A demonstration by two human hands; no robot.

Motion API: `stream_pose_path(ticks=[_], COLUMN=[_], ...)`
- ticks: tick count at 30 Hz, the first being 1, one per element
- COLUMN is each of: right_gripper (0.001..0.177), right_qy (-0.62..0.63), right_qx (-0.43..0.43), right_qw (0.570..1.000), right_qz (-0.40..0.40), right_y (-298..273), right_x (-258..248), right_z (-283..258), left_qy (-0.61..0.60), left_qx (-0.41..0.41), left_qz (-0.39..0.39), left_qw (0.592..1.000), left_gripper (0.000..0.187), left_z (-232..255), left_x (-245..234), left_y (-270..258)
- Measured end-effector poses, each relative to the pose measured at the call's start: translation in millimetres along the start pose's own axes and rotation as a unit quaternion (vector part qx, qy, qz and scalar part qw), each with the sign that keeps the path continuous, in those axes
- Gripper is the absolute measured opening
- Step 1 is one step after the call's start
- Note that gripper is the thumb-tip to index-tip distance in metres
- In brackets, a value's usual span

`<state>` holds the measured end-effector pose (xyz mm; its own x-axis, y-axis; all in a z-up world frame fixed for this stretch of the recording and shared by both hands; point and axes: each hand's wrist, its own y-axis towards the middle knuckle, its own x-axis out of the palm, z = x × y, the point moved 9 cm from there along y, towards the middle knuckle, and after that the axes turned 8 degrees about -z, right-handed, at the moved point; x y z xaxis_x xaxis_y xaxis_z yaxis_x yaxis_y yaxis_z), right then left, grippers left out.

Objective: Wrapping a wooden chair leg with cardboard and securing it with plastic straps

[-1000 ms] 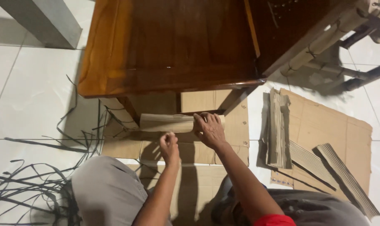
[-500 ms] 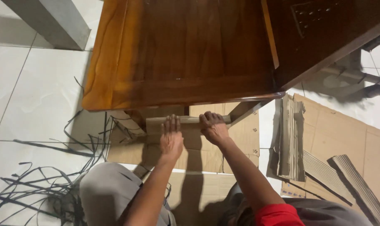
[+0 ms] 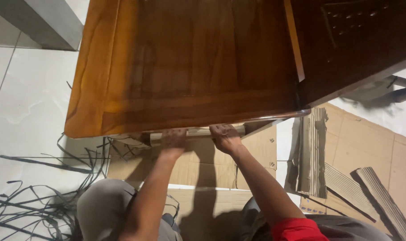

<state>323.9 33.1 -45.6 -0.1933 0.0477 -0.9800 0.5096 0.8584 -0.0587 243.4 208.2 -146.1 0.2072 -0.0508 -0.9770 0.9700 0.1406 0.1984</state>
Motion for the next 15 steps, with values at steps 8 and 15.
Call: stream_pose_path(ticks=[8, 15], right_gripper=[0.005, 0.016], right_qy=[0.004, -0.028], right_qx=[-0.039, -0.009], right_qw=[0.997, 0.99], right_qz=[0.06, 0.141], right_y=[-9.1, -11.0], right_x=[-31.6, 7.4], right_z=[-15.8, -0.4], left_qy=[-0.101, 0.167], left_qx=[-0.112, 0.012], left_qz=[-0.262, -0.444], left_qw=[0.953, 0.88], left_gripper=[0.043, 0.058], left_z=[-18.9, -24.7], left_x=[-5.6, 34.7], left_y=[-1.7, -21.8])
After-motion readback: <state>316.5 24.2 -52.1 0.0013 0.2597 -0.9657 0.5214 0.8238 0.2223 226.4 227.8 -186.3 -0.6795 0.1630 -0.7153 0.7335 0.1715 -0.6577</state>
